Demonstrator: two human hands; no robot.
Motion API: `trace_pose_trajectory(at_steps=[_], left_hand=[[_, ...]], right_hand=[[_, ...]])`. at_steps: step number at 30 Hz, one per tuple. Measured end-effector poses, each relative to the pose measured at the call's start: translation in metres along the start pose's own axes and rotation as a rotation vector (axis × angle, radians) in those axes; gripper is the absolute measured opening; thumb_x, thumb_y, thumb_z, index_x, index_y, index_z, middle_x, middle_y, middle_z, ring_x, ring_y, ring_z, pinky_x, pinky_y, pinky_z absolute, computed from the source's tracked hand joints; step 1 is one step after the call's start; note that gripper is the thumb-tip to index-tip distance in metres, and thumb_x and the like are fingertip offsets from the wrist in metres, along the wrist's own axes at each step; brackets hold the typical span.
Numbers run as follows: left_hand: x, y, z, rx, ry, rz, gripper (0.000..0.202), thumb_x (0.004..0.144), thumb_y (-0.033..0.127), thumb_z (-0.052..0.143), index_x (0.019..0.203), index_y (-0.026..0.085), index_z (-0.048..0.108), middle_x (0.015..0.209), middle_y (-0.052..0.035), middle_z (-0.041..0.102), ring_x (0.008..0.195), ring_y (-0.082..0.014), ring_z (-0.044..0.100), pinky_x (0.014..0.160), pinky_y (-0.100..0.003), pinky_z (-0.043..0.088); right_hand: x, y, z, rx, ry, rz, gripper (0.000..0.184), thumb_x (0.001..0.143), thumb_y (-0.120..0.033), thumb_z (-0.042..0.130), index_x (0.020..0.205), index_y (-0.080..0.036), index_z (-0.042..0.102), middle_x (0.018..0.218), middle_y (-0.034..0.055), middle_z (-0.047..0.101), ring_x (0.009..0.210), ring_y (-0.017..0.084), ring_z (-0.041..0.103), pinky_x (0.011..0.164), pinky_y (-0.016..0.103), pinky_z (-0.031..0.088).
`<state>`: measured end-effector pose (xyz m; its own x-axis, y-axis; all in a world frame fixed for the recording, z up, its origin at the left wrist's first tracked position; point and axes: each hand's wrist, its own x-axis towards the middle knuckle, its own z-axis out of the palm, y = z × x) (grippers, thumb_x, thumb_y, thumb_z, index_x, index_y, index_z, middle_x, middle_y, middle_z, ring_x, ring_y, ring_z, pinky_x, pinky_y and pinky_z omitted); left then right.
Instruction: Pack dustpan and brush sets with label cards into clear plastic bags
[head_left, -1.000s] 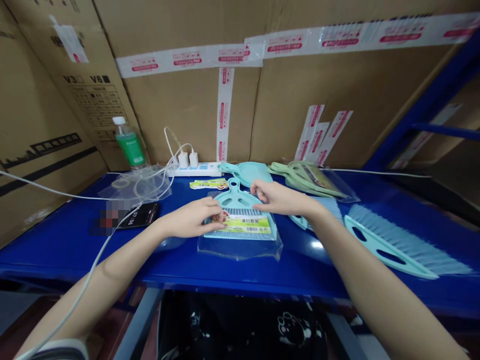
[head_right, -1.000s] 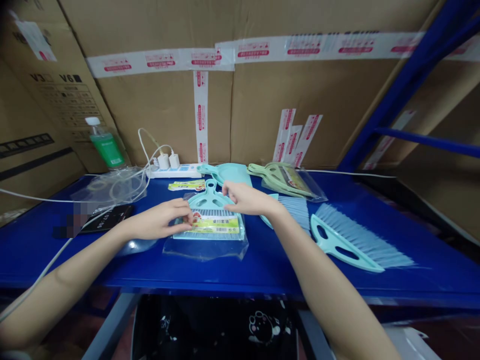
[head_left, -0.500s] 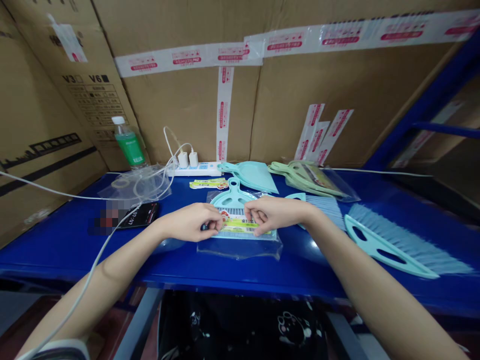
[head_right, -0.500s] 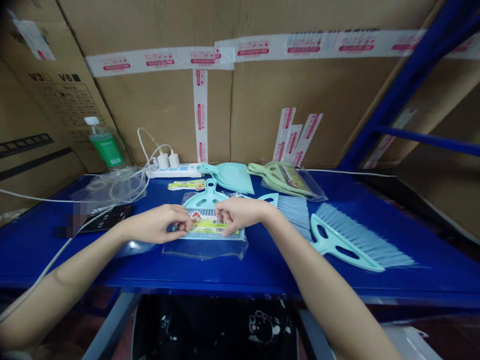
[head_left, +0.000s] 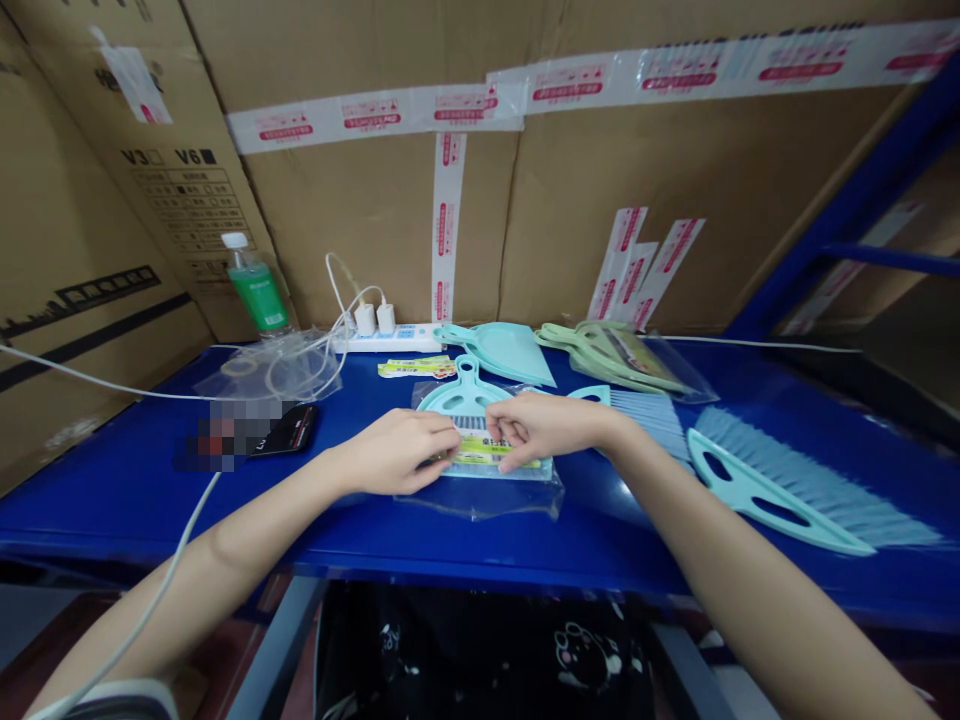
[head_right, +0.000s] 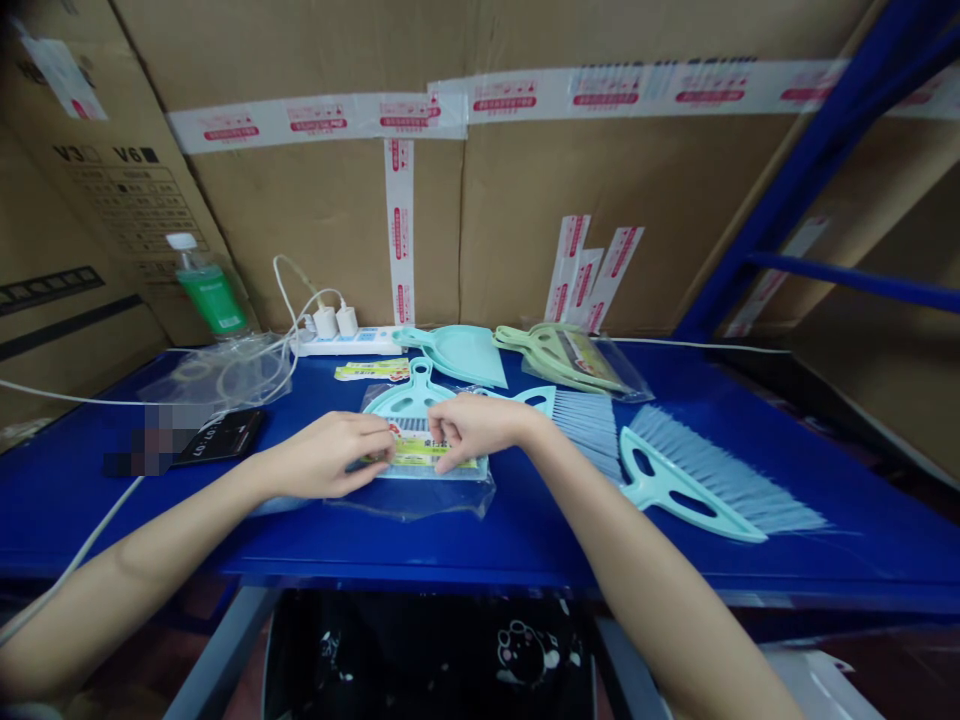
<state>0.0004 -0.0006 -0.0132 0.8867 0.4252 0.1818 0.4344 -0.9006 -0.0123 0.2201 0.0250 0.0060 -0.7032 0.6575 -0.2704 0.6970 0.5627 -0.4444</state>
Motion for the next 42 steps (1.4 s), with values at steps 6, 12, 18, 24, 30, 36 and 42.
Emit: trace_pose_trajectory(at_steps=[6,12,18,24,30,36,42], left_hand=[[0.000,0.003,0.000,0.089,0.009,0.047,0.013,0.081,0.011,0.042,0.085,0.017,0.053,0.079,-0.0031,0.059,0.070,-0.0155,0.054,0.062,-0.025,0.040],[-0.001,0.001,-0.002,0.032,0.011,0.060,0.012,0.083,0.012,0.042,0.081,0.018,0.053,0.076,-0.0015,0.058,0.068,-0.0140,0.053,0.061,-0.024,0.040],[-0.002,0.000,-0.003,-0.061,-0.044,0.049,0.014,0.076,0.009,0.045,0.079,0.018,0.055,0.079,-0.0015,0.059,0.071,-0.0147,0.054,0.063,-0.023,0.040],[-0.003,0.000,-0.007,-0.148,-0.113,0.013,0.017,0.069,0.006,0.045,0.077,0.018,0.055,0.075,-0.0009,0.057,0.066,-0.0137,0.051,0.061,-0.022,0.039],[-0.002,0.001,-0.010,-0.238,-0.165,-0.032,0.019,0.064,0.004,0.046,0.075,0.018,0.051,0.068,0.0030,0.052,0.054,-0.0097,0.044,0.052,-0.020,0.035],[-0.002,0.000,-0.011,-0.275,-0.196,-0.048,0.019,0.063,0.004,0.046,0.075,0.019,0.050,0.065,0.0040,0.049,0.053,-0.0091,0.042,0.051,-0.020,0.033],[-0.003,-0.001,-0.013,-0.317,-0.201,-0.033,0.007,0.076,0.022,0.058,0.077,0.018,0.052,0.066,0.0035,0.049,0.057,-0.0099,0.045,0.054,-0.020,0.035]], right_hand=[[0.001,-0.001,0.000,0.012,0.002,-0.003,0.037,0.065,-0.046,0.071,0.073,-0.022,0.043,0.057,-0.0058,0.051,0.056,0.013,0.049,0.058,0.025,0.034],[0.002,0.002,0.001,0.015,-0.006,0.000,0.040,0.063,-0.047,0.072,0.073,-0.022,0.044,0.057,-0.0062,0.051,0.056,0.013,0.050,0.057,0.025,0.034],[0.002,0.000,0.001,0.007,-0.008,0.017,0.038,0.062,-0.041,0.075,0.073,-0.022,0.044,0.056,-0.0069,0.049,0.056,0.012,0.049,0.056,0.024,0.033],[0.001,-0.002,0.000,0.002,-0.011,0.004,0.037,0.061,-0.038,0.075,0.073,-0.021,0.044,0.055,-0.0079,0.048,0.056,0.012,0.049,0.057,0.025,0.033],[0.000,-0.004,0.000,0.000,-0.027,0.013,0.037,0.062,-0.040,0.075,0.074,-0.021,0.045,0.056,-0.0076,0.049,0.058,0.013,0.049,0.058,0.025,0.033],[0.001,-0.001,0.001,0.003,-0.027,0.007,0.038,0.062,-0.041,0.075,0.074,-0.021,0.044,0.057,-0.0071,0.050,0.058,0.013,0.050,0.056,0.025,0.032],[0.002,0.001,0.002,0.003,-0.038,0.009,0.038,0.061,-0.042,0.075,0.076,-0.021,0.046,0.057,-0.0069,0.050,0.059,0.013,0.050,0.056,0.025,0.032]])
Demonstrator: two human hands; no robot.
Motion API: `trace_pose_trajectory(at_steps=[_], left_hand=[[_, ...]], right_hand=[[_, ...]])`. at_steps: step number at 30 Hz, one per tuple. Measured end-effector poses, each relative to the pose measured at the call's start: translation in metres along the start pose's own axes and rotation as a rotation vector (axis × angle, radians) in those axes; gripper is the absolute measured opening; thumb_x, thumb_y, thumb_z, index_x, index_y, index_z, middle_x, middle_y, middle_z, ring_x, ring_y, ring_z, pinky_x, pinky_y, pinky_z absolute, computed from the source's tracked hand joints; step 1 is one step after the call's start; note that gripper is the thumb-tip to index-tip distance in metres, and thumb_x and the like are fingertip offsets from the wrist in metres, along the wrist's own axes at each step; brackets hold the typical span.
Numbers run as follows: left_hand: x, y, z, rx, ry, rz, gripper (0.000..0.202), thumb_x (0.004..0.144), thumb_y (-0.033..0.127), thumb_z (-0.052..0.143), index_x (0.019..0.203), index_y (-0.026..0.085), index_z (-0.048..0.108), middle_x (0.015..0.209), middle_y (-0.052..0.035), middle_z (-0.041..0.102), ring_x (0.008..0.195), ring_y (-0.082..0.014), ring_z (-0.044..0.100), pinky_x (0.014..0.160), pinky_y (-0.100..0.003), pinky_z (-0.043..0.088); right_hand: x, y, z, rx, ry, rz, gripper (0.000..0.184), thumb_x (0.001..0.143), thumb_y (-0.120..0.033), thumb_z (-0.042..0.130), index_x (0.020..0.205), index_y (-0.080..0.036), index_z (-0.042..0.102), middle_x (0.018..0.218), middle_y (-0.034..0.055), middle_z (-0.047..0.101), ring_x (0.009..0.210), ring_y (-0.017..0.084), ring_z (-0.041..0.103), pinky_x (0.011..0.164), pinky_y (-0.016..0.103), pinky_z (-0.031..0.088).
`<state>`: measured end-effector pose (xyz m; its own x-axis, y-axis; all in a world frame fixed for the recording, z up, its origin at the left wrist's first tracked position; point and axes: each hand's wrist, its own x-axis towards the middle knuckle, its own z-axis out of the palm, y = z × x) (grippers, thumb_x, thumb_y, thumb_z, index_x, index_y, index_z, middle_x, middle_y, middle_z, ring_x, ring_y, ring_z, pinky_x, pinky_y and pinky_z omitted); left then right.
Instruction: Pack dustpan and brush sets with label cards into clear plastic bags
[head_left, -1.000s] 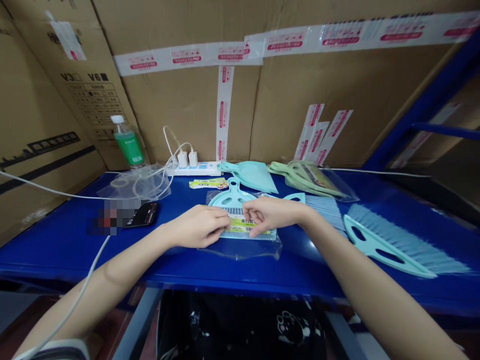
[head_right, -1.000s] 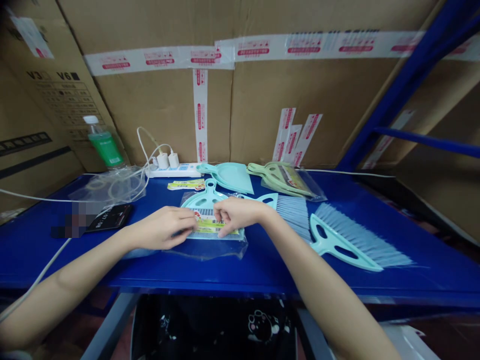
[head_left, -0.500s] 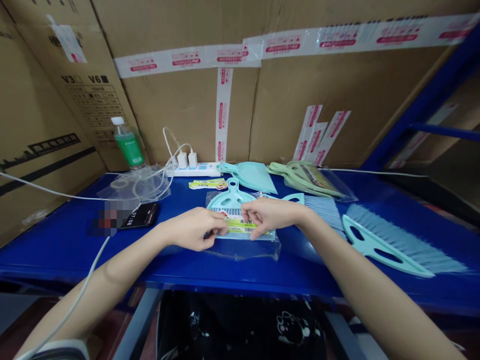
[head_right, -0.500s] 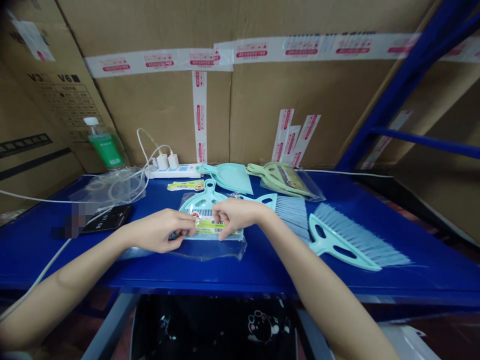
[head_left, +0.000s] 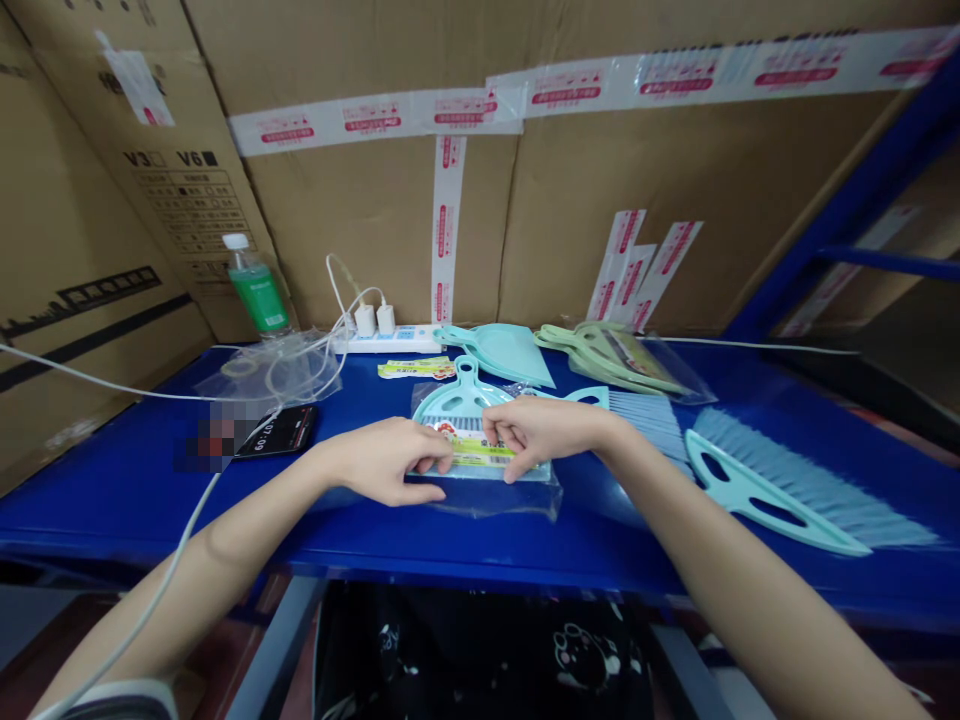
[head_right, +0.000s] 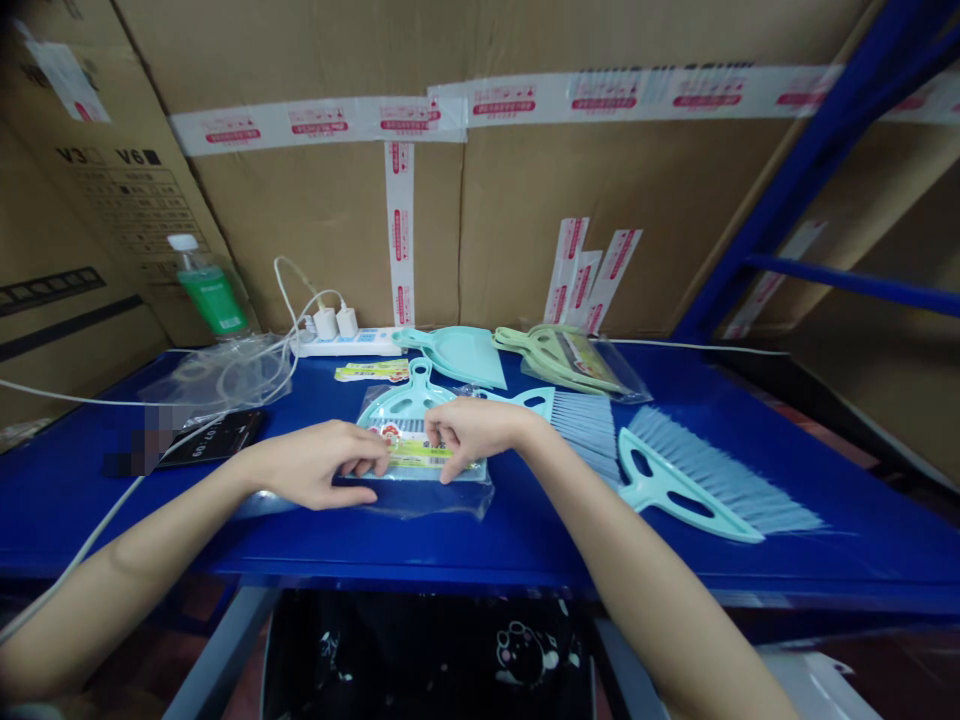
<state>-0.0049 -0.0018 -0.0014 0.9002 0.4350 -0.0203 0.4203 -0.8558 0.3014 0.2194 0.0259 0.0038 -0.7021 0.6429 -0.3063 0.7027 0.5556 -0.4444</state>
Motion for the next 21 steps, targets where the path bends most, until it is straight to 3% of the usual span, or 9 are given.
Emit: trace_pose_trajectory(at_steps=[3,10,17,21], left_hand=[[-0.0007,-0.0016,0.0004,-0.017,0.009,0.030,0.025,0.074,0.039,0.066,0.078,0.018,0.053,0.069,0.0030,0.050,0.059,-0.0104,0.045,0.054,-0.021,0.035],[-0.0013,-0.0053,0.0016,-0.032,-0.006,0.107,0.036,0.066,0.046,0.072,0.081,0.018,0.055,0.072,0.0021,0.052,0.061,-0.0116,0.047,0.057,-0.023,0.037],[-0.0033,-0.0045,-0.0006,-0.056,-0.026,0.078,0.018,0.067,0.018,0.061,0.084,0.018,0.055,0.077,0.0006,0.054,0.063,-0.0119,0.049,0.059,-0.023,0.039],[-0.0042,-0.0028,-0.0013,-0.050,-0.007,0.054,0.020,0.067,0.015,0.058,0.086,0.018,0.055,0.082,-0.0008,0.053,0.064,-0.0123,0.047,0.059,-0.024,0.039]], right_hand=[[-0.0004,-0.0011,-0.0006,0.005,-0.005,0.011,0.039,0.060,-0.039,0.076,0.075,-0.021,0.045,0.057,-0.0071,0.050,0.058,0.013,0.050,0.056,0.024,0.033],[-0.0008,-0.0014,-0.0013,0.019,-0.022,0.003,0.040,0.060,-0.038,0.076,0.075,-0.022,0.043,0.055,-0.0081,0.048,0.058,0.013,0.050,0.056,0.024,0.033],[-0.0038,-0.0013,-0.0013,-0.008,-0.034,-0.012,0.038,0.063,-0.040,0.074,0.082,-0.021,0.047,0.057,-0.0073,0.048,0.060,0.014,0.050,0.057,0.025,0.034],[-0.0065,0.0006,-0.0026,0.012,-0.056,-0.031,0.035,0.067,-0.040,0.071,0.086,-0.020,0.049,0.062,-0.0055,0.053,0.061,0.014,0.051,0.057,0.025,0.036]])
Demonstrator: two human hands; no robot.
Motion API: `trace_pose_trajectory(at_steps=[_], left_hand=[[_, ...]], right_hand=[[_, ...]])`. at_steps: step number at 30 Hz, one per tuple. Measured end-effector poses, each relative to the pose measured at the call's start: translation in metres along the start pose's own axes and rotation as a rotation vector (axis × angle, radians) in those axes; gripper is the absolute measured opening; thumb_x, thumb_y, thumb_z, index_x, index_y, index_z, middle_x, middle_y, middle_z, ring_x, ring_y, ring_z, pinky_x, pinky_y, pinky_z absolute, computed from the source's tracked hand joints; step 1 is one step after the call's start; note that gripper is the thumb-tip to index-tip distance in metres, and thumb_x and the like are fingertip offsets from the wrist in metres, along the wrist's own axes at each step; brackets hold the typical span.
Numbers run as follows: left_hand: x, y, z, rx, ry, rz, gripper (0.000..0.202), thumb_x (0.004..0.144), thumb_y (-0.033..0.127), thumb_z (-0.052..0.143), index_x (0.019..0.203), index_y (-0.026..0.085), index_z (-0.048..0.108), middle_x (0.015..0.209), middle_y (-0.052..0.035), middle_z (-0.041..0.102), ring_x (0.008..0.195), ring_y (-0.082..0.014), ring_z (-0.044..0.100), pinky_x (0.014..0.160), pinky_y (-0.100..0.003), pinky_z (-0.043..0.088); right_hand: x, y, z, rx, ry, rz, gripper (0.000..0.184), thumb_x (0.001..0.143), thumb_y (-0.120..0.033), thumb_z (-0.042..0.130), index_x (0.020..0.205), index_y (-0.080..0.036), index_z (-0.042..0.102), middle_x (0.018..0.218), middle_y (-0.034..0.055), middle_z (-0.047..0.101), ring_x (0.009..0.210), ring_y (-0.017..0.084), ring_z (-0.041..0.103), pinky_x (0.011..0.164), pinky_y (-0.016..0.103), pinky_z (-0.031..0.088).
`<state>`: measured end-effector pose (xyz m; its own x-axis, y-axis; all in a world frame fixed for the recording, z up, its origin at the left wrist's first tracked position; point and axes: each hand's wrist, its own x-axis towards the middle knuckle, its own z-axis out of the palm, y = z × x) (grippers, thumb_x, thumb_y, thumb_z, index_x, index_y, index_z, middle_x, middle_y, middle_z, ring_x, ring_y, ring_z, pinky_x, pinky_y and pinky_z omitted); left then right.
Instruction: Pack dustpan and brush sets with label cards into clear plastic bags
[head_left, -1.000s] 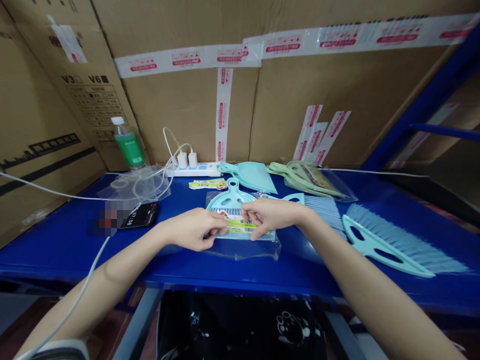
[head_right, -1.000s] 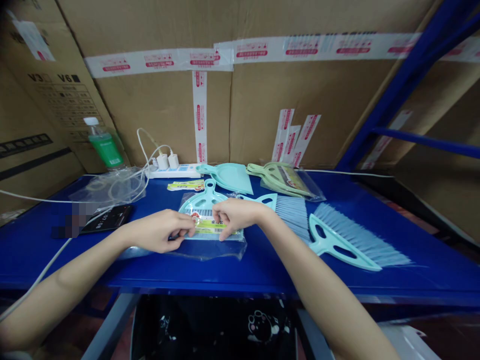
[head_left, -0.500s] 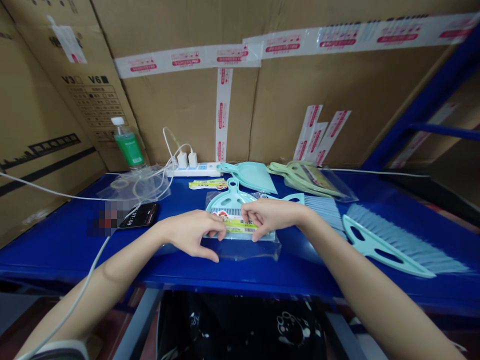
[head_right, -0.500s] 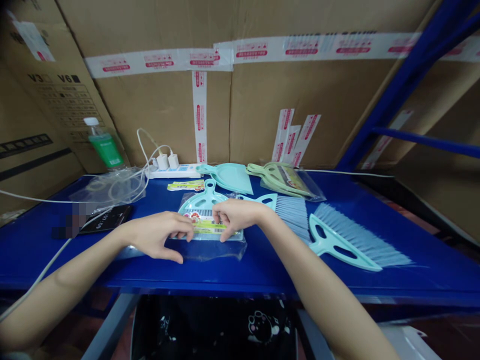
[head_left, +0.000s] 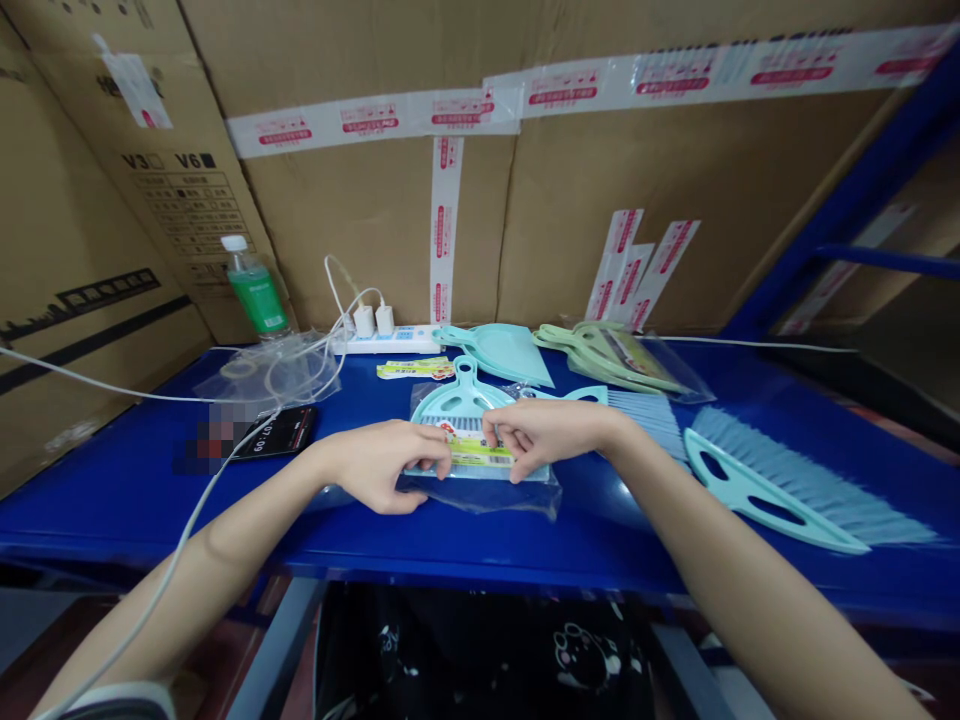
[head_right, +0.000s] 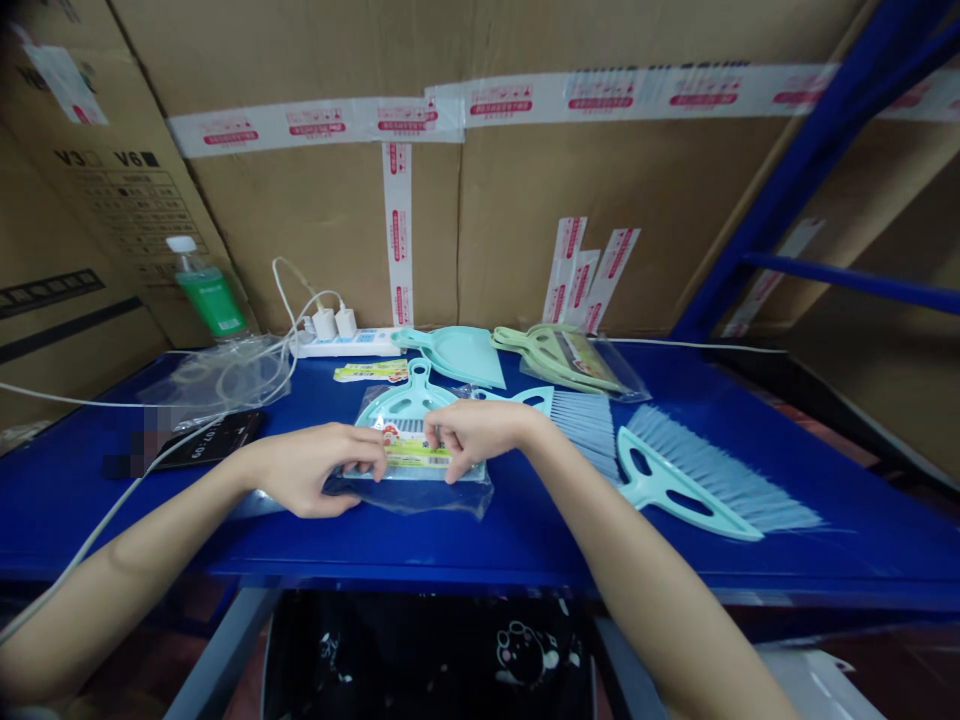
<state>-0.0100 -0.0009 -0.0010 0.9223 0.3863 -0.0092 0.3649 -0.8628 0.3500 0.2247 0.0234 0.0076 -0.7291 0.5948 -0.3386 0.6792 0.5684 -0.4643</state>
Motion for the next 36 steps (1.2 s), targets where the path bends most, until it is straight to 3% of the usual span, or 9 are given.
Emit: trace_pose_trajectory(at_steps=[5,12,16,23,36], left_hand=[[0.0008,0.0017,-0.0004,0.002,0.022,-0.009,0.020,0.067,0.014,0.057,0.087,0.017,0.054,0.086,-0.0025,0.052,0.070,-0.0139,0.049,0.065,-0.025,0.040],[0.0015,0.0018,-0.0026,-0.015,-0.018,-0.012,0.014,0.067,0.011,0.054,0.079,0.017,0.052,0.077,-0.0008,0.052,0.065,-0.0123,0.047,0.061,-0.023,0.039],[0.0008,0.0012,-0.0017,-0.030,-0.022,-0.010,0.015,0.068,0.010,0.054,0.080,0.017,0.053,0.077,-0.0007,0.054,0.064,-0.0122,0.048,0.061,-0.023,0.040],[-0.0001,0.0020,-0.0009,-0.001,0.070,-0.001,0.020,0.068,0.014,0.057,0.088,0.017,0.058,0.092,-0.0050,0.054,0.079,-0.0169,0.053,0.074,-0.029,0.044],[0.0022,0.0008,-0.0019,-0.022,0.008,-0.003,0.010,0.069,0.012,0.053,0.078,0.018,0.052,0.072,0.0008,0.051,0.063,-0.0119,0.046,0.059,-0.023,0.038]], right_hand=[[-0.0019,0.0014,-0.0017,0.040,-0.018,0.001,0.035,0.066,-0.037,0.071,0.089,-0.020,0.050,0.065,-0.0043,0.055,0.063,0.014,0.053,0.059,0.025,0.037],[-0.0030,0.0004,-0.0021,-0.067,0.053,0.023,0.034,0.062,-0.038,0.072,0.074,-0.022,0.045,0.067,-0.0038,0.051,0.070,0.017,0.053,0.066,0.028,0.036],[-0.0032,0.0028,-0.0022,-0.095,0.062,0.040,0.035,0.061,-0.038,0.072,0.075,-0.023,0.043,0.067,-0.0038,0.050,0.075,0.020,0.054,0.069,0.029,0.036],[-0.0015,0.0045,-0.0024,-0.100,0.033,0.055,0.039,0.058,-0.037,0.073,0.080,-0.023,0.044,0.067,-0.0036,0.051,0.073,0.019,0.052,0.067,0.029,0.035],[-0.0025,0.0015,-0.0021,-0.104,0.019,0.085,0.045,0.052,-0.028,0.077,0.082,-0.022,0.045,0.069,-0.0054,0.048,0.071,0.016,0.050,0.061,0.025,0.033]])
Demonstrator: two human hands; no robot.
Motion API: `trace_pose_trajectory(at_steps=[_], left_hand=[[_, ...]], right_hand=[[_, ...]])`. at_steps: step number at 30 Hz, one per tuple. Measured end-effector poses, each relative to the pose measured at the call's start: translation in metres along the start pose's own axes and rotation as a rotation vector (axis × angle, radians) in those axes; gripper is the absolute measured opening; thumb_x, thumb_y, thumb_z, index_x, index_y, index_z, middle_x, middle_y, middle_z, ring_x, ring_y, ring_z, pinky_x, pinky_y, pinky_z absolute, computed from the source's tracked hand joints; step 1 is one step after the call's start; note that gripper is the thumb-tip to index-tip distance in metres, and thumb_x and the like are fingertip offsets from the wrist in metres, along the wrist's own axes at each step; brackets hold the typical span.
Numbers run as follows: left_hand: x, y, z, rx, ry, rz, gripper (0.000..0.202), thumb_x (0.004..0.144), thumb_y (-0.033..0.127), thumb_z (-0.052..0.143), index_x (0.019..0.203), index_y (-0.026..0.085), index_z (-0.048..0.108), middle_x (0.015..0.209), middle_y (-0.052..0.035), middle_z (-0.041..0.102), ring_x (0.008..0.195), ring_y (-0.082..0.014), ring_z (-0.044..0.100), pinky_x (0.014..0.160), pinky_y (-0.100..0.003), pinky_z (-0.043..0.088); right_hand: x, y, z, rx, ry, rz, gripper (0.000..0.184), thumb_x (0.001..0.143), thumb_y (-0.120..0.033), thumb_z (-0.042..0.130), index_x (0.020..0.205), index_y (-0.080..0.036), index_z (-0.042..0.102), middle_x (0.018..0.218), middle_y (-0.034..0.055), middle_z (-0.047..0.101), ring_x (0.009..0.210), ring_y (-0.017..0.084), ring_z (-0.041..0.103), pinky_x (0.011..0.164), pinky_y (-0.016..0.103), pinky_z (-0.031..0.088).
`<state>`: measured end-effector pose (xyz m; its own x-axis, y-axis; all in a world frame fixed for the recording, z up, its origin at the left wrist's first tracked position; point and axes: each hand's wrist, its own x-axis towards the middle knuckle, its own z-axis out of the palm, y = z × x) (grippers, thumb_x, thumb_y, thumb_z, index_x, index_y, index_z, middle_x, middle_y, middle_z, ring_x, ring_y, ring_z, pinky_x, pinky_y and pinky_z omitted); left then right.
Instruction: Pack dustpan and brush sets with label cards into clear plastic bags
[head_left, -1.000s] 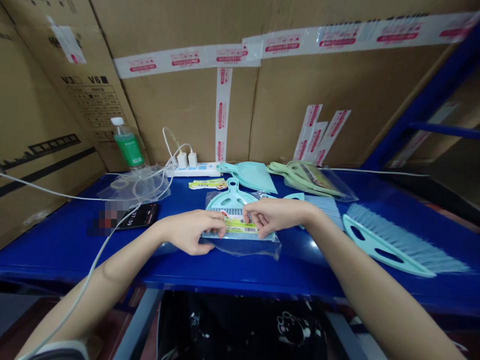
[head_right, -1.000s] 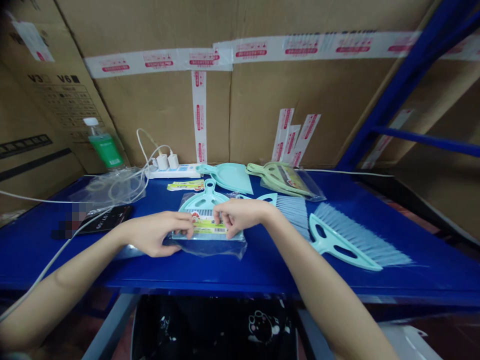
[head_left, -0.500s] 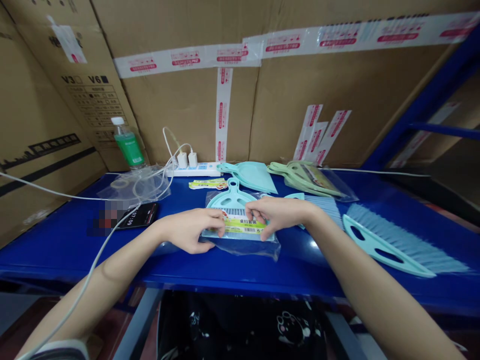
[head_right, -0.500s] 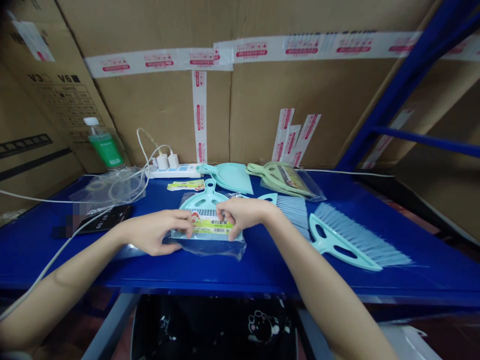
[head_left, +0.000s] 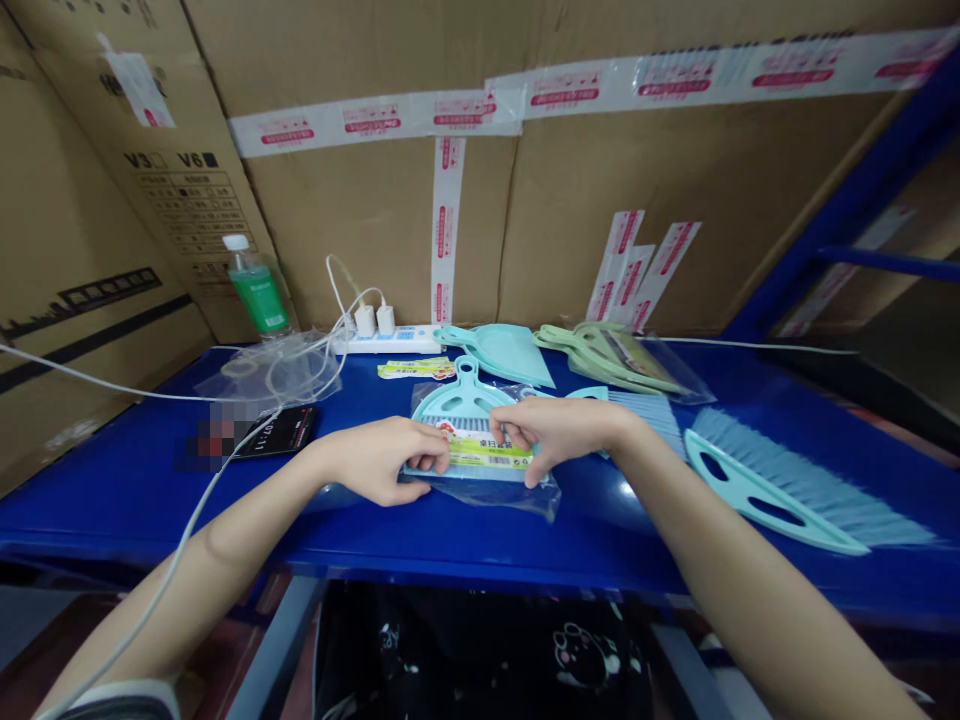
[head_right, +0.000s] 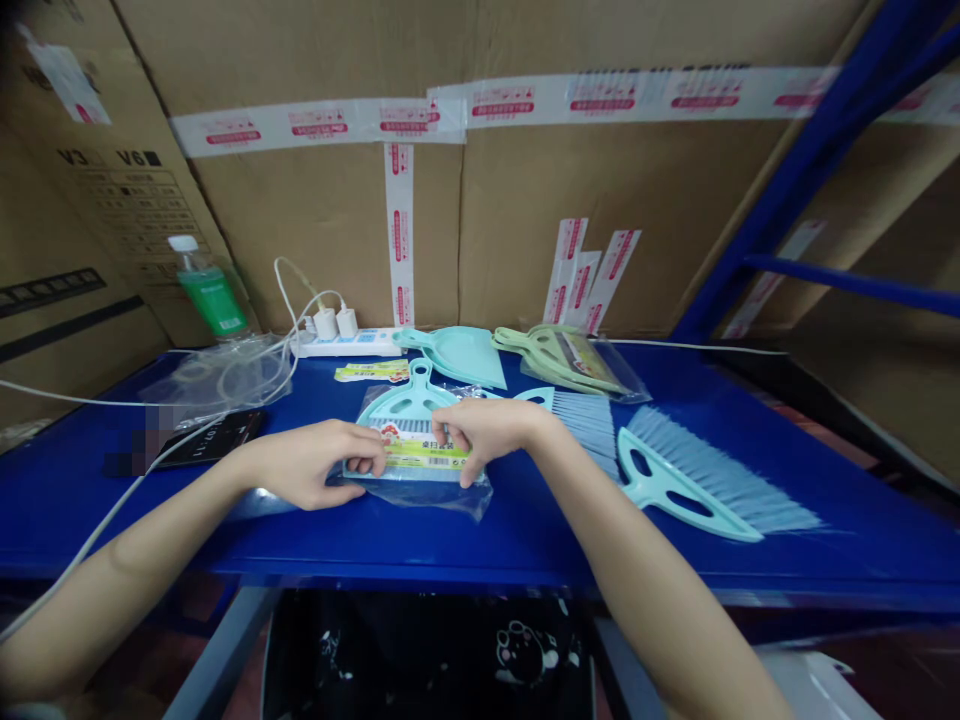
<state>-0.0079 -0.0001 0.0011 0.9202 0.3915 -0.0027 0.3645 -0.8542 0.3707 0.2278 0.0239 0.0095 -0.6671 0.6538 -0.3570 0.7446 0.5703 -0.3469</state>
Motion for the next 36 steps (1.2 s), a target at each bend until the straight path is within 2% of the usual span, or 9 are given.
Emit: trace_pose_trajectory(at_steps=[14,23,31,36], left_hand=[[0.0001,-0.0005,0.0003,-0.007,-0.023,0.008,0.010,0.073,0.009,0.050,0.076,0.017,0.055,0.070,0.0010,0.054,0.062,-0.0106,0.049,0.059,-0.021,0.040],[-0.0009,0.0001,-0.0039,0.043,0.063,0.026,0.014,0.080,0.011,0.044,0.074,0.016,0.056,0.078,-0.0029,0.058,0.074,-0.0137,0.052,0.068,-0.025,0.042],[-0.0012,-0.0032,-0.0035,0.021,0.032,-0.033,0.013,0.075,0.007,0.045,0.072,0.016,0.053,0.074,0.0000,0.054,0.065,-0.0111,0.051,0.061,-0.023,0.039],[-0.0002,-0.0046,-0.0020,0.024,0.035,-0.058,0.013,0.076,0.007,0.043,0.070,0.017,0.050,0.070,0.0015,0.051,0.062,-0.0101,0.047,0.058,-0.022,0.037]], right_hand=[[0.0010,0.0003,0.0011,0.019,0.006,0.006,0.044,0.053,-0.027,0.077,0.082,-0.022,0.044,0.068,-0.0053,0.049,0.070,0.016,0.050,0.063,0.027,0.034],[0.0001,-0.0005,0.0011,0.005,0.005,0.013,0.045,0.052,-0.028,0.077,0.082,-0.022,0.044,0.066,-0.0061,0.047,0.067,0.015,0.049,0.062,0.026,0.034],[0.0006,-0.0023,0.0003,-0.001,0.000,0.022,0.045,0.052,-0.028,0.077,0.082,-0.022,0.043,0.067,-0.0062,0.047,0.070,0.016,0.050,0.062,0.026,0.033],[0.0002,-0.0009,0.0003,0.005,-0.003,0.017,0.044,0.053,-0.028,0.076,0.082,-0.022,0.043,0.067,-0.0060,0.047,0.069,0.016,0.050,0.062,0.026,0.033]])
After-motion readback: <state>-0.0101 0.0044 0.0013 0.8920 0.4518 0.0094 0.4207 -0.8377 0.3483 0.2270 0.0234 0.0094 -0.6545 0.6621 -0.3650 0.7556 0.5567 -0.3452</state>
